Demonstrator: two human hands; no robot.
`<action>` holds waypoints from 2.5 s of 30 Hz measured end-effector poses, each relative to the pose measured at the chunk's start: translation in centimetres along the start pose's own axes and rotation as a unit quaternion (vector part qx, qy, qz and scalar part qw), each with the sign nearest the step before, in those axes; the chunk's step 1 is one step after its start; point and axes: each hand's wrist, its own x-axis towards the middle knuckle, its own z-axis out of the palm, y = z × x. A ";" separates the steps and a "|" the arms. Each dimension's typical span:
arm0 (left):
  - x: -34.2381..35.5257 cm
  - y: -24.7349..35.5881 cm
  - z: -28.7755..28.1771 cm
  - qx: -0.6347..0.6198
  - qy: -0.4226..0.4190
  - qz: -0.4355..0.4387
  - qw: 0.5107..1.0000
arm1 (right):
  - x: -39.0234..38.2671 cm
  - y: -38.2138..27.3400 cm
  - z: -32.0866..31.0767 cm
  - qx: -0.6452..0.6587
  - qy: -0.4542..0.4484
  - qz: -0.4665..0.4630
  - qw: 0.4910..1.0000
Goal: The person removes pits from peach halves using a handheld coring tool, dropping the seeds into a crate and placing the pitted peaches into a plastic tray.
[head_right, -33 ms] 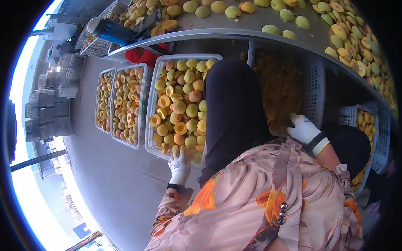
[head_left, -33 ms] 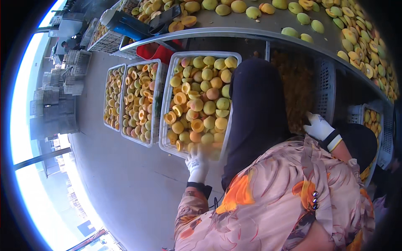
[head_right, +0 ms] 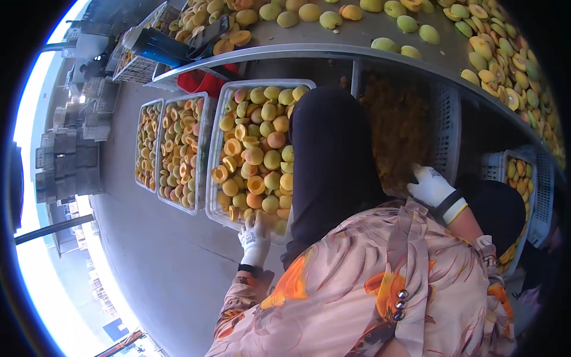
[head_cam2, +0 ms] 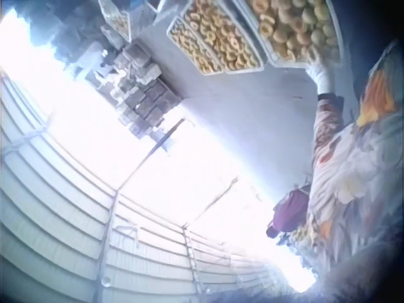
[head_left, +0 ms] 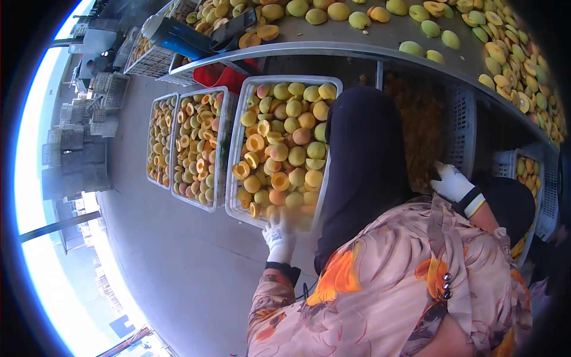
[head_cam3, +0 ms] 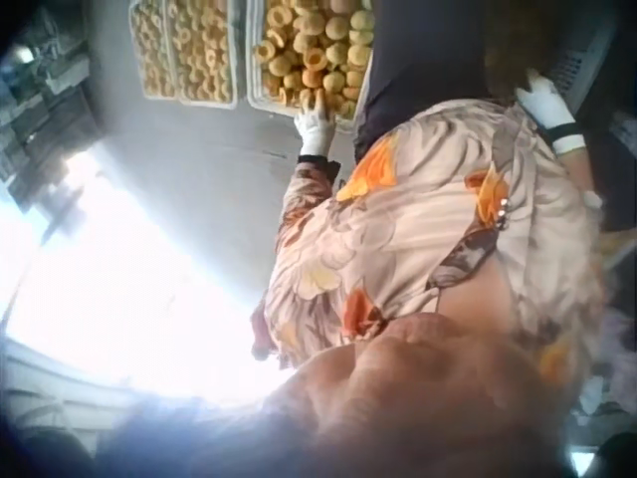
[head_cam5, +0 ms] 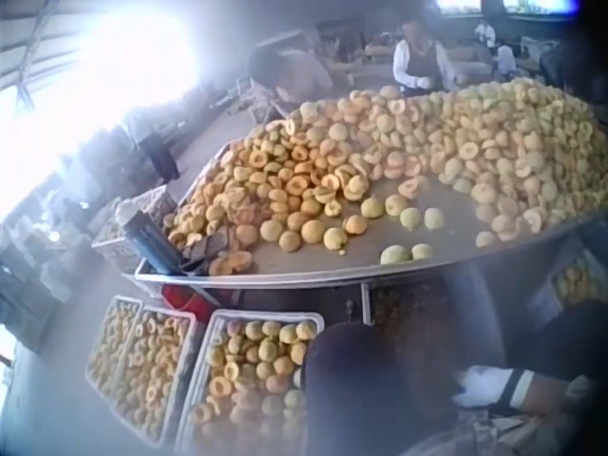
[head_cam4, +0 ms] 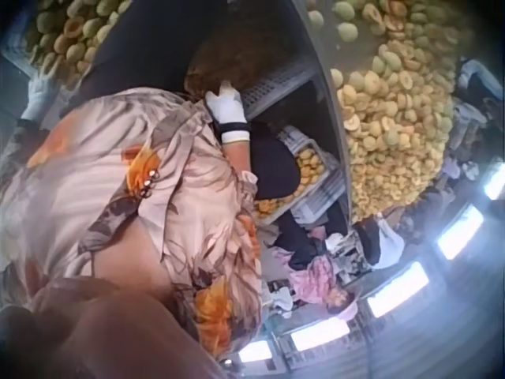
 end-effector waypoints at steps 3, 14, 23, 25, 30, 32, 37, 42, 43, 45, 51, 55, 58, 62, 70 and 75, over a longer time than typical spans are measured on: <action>0.6 -2.1 2.1 -0.141 0.034 0.055 0.988 | -0.9 -0.2 -1.1 0.042 0.009 0.008 0.999; 13.9 1.5 -10.5 -0.142 -0.043 0.040 0.988 | -0.9 -0.6 -4.0 0.114 -0.008 0.028 0.993; 32.7 40.4 -36.1 -0.271 0.200 0.451 0.826 | -0.9 0.5 -5.6 0.235 0.151 -0.008 0.960; 35.8 47.1 -36.5 -0.276 0.188 0.469 0.818 | -1.0 0.5 -5.9 0.235 0.141 -0.019 0.962; 36.9 55.5 -34.5 -0.212 0.074 0.505 0.833 | -1.1 1.7 -6.9 0.269 0.105 0.006 0.957; 36.3 57.1 -34.5 -0.286 -0.034 0.507 0.813 | -1.5 2.6 -6.8 0.284 0.104 0.031 0.953; 41.2 57.2 -35.9 -0.267 0.187 0.477 0.816 | -0.4 4.1 -5.8 0.283 0.082 0.029 0.955; 42.4 61.9 -36.6 -0.117 0.356 0.471 0.798 | 0.0 6.1 -2.5 0.266 0.093 0.016 0.959; 42.1 62.8 -36.5 -0.059 0.344 0.442 0.826 | 0.3 6.4 -1.9 0.297 0.082 0.018 0.951; 41.8 63.6 -36.9 0.000 0.296 0.393 0.871 | 0.6 6.7 -1.0 0.333 0.066 0.010 0.940; 39.8 58.8 -34.9 -0.597 -0.022 0.399 0.696 | -1.2 4.0 -6.6 0.298 0.125 0.066 0.944; 35.5 51.0 -35.0 -0.713 -0.176 0.416 0.536 | -1.9 2.3 -7.9 0.277 0.226 0.012 0.934; 26.1 47.4 -36.0 -0.791 -0.297 0.291 0.449 | -2.6 0.1 -10.6 0.299 0.301 -0.031 0.905; 20.9 42.6 -33.6 -0.784 -0.236 0.339 0.464 | -3.4 -4.2 -13.9 0.281 0.355 -0.116 0.884; 7.1 38.0 -32.4 -0.740 -0.003 0.388 0.550 | -4.7 -10.4 -14.2 0.251 0.475 -0.199 0.820; 4.2 36.5 -31.7 -0.770 0.029 0.376 0.515 | -5.5 -11.5 -12.5 0.226 0.492 -0.216 0.813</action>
